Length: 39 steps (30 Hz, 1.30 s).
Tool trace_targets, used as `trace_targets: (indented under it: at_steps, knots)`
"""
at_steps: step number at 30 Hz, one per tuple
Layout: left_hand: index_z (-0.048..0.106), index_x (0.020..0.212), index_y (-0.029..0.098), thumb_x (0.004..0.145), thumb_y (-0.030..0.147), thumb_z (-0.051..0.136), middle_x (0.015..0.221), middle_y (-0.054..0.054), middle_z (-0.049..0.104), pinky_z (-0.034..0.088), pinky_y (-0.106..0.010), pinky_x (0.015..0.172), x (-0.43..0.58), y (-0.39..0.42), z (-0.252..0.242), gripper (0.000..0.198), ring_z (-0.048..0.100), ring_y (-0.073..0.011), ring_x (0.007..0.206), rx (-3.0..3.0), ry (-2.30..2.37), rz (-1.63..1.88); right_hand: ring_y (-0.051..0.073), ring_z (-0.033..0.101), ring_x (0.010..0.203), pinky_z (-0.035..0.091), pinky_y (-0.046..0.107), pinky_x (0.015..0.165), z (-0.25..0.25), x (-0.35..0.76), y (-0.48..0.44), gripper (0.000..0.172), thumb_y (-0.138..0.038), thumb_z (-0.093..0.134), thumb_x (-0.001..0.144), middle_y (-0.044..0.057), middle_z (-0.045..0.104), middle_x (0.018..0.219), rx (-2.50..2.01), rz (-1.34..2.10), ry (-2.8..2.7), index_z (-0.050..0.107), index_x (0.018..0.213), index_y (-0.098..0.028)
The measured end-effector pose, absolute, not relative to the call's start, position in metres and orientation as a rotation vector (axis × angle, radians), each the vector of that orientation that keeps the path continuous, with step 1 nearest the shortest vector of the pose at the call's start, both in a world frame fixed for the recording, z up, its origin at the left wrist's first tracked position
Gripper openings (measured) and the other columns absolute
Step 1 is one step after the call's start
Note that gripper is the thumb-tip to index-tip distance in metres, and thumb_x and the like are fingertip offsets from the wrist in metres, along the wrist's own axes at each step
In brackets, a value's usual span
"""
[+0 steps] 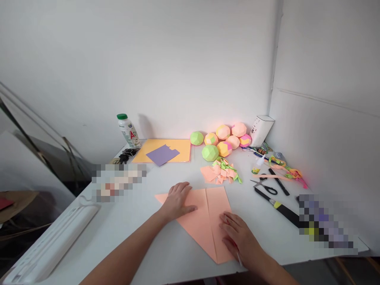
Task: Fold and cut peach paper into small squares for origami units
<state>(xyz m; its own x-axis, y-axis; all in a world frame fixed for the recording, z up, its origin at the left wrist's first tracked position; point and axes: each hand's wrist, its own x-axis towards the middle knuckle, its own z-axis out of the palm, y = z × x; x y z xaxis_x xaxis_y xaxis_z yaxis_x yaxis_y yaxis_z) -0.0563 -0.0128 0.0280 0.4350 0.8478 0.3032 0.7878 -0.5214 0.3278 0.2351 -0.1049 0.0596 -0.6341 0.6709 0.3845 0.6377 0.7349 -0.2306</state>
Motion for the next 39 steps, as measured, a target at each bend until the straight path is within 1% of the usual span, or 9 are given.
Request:
trace_targets:
  at_steps: [5,12,16,18,22,28,33,36,39]
  knots:
    - [0.041,0.136,0.017,0.087,0.045,0.052,0.135,-0.015,0.050,0.036,-0.050,0.104,-0.036,-0.006,0.023,0.057,0.042,-0.0316,0.128,2.655,1.290,0.675,0.024,0.054,0.120,0.050,0.042,0.096,0.059,0.235,-0.105,0.029,-0.011,0.049,0.083,0.014,0.063,0.122,-0.990,0.095,-2.475,0.059,0.110,-0.015]
    - [0.051,0.124,0.018,0.088,0.033,0.049,0.129,-0.015,0.053,0.038,-0.052,0.101,-0.022,-0.018,0.031,0.039,0.046,-0.0316,0.123,2.705,1.301,0.751,0.024,0.053,0.121,0.049,0.043,0.097,0.056,0.235,-0.107,0.030,-0.011,0.049,0.084,0.014,0.062,0.124,-1.013,0.096,-2.470,0.060,0.111,-0.016]
    - [0.051,0.123,0.016,0.089,0.035,0.049,0.131,-0.017,0.050,0.036,-0.053,0.101,-0.020,-0.025,0.034,0.040,0.041,-0.0345,0.125,2.654,1.430,0.746,0.024,0.053,0.122,0.048,0.044,0.099,0.056,0.237,-0.108,0.028,-0.012,0.049,0.084,0.013,0.061,0.125,-0.999,0.115,-2.480,0.061,0.109,-0.017]
    - [0.052,0.121,0.014,0.086,0.037,0.052,0.125,-0.019,0.052,0.038,-0.053,0.098,-0.023,-0.024,0.035,0.042,0.044,-0.0355,0.120,2.596,1.515,0.722,0.024,0.051,0.124,0.048,0.043,0.100,0.053,0.241,-0.109,0.028,-0.014,0.050,0.085,0.013,0.060,0.127,-1.003,0.131,-2.484,0.060,0.111,-0.017]
    - [0.058,0.109,0.017,0.079,0.045,0.061,0.110,-0.013,0.055,0.042,-0.048,0.091,-0.032,-0.017,0.036,0.041,0.050,-0.0313,0.105,2.477,1.623,0.665,0.027,0.046,0.129,0.049,0.044,0.098,0.041,0.248,-0.104,0.042,-0.021,0.053,0.086,0.015,0.055,0.132,-1.117,0.096,-2.347,0.049,0.128,-0.015]
    - [0.058,0.104,0.020,0.073,0.049,0.067,0.106,-0.009,0.052,0.040,-0.046,0.091,-0.035,-0.012,0.035,0.044,0.048,-0.0294,0.104,2.371,1.644,0.648,0.029,0.057,0.113,0.052,0.049,0.091,0.035,0.247,-0.087,0.044,-0.025,0.058,0.084,0.014,0.063,0.117,-1.196,0.072,-2.223,0.048,0.126,-0.019]
    - [0.056,0.100,0.020,0.073,0.049,0.069,0.106,-0.008,0.051,0.040,-0.047,0.091,-0.035,-0.012,0.034,0.041,0.047,-0.0285,0.103,2.337,1.617,0.693,0.029,0.058,0.111,0.052,0.049,0.090,0.035,0.245,-0.085,0.042,-0.025,0.059,0.083,0.013,0.063,0.117,-1.191,0.067,-2.229,0.049,0.123,-0.020]
    - [0.053,0.098,0.021,0.077,0.043,0.067,0.105,-0.008,0.052,0.041,-0.046,0.090,-0.036,-0.014,0.036,0.034,0.049,-0.0273,0.102,2.333,1.596,0.732,0.029,0.058,0.112,0.052,0.049,0.091,0.034,0.245,-0.087,0.038,-0.024,0.057,0.085,0.013,0.063,0.118,-1.184,0.058,-2.224,0.050,0.122,-0.020]
    - [0.052,0.097,0.021,0.080,0.029,0.063,0.106,-0.007,0.053,0.042,-0.043,0.089,-0.038,-0.016,0.040,0.022,0.051,-0.0250,0.101,2.346,1.565,0.754,0.029,0.057,0.113,0.052,0.049,0.092,0.033,0.245,-0.088,0.037,-0.026,0.057,0.086,0.013,0.063,0.118,-1.172,0.049,-2.216,0.050,0.121,-0.019]
